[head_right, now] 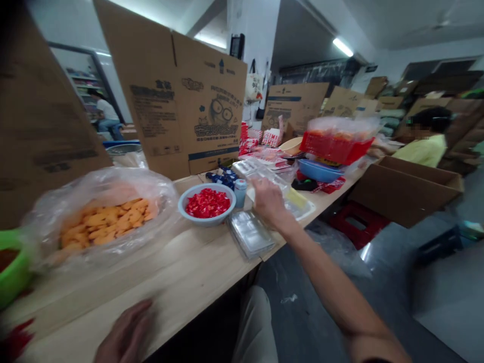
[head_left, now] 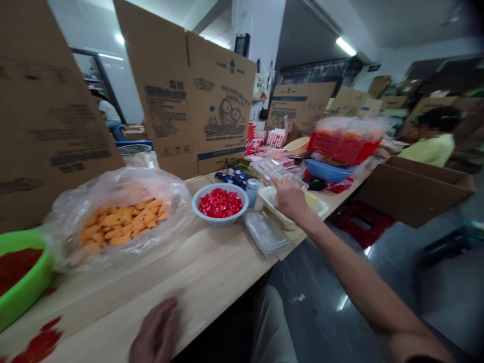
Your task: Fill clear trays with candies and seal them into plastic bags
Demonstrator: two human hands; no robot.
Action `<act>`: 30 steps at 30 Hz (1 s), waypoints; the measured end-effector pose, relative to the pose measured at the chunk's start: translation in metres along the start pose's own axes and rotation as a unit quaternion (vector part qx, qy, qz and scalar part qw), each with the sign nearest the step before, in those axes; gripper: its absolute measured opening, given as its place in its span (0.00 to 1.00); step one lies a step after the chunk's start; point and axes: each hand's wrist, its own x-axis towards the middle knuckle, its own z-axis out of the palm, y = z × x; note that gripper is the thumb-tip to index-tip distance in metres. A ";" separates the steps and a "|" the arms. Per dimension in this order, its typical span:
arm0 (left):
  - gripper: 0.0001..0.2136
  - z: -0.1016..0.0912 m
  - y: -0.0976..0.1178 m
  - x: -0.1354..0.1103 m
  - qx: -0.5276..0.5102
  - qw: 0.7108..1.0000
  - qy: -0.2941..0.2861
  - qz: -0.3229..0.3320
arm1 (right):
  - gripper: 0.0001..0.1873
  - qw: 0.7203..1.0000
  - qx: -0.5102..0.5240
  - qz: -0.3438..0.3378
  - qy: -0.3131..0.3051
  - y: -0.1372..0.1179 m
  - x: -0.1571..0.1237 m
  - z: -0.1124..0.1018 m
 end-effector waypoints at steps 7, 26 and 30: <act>0.25 0.038 0.123 0.031 -0.571 0.795 -0.037 -0.203 | 0.35 0.929 0.257 -0.261 -0.049 -0.191 -0.141 -0.010; 0.21 0.000 0.053 0.015 -0.564 0.758 0.051 -0.324 | 0.20 0.529 0.789 0.031 -0.311 -0.263 -0.162 0.020; 0.18 0.000 0.062 0.011 -0.524 0.806 0.041 -0.271 | 0.22 0.515 0.797 0.046 -0.312 -0.264 -0.164 0.021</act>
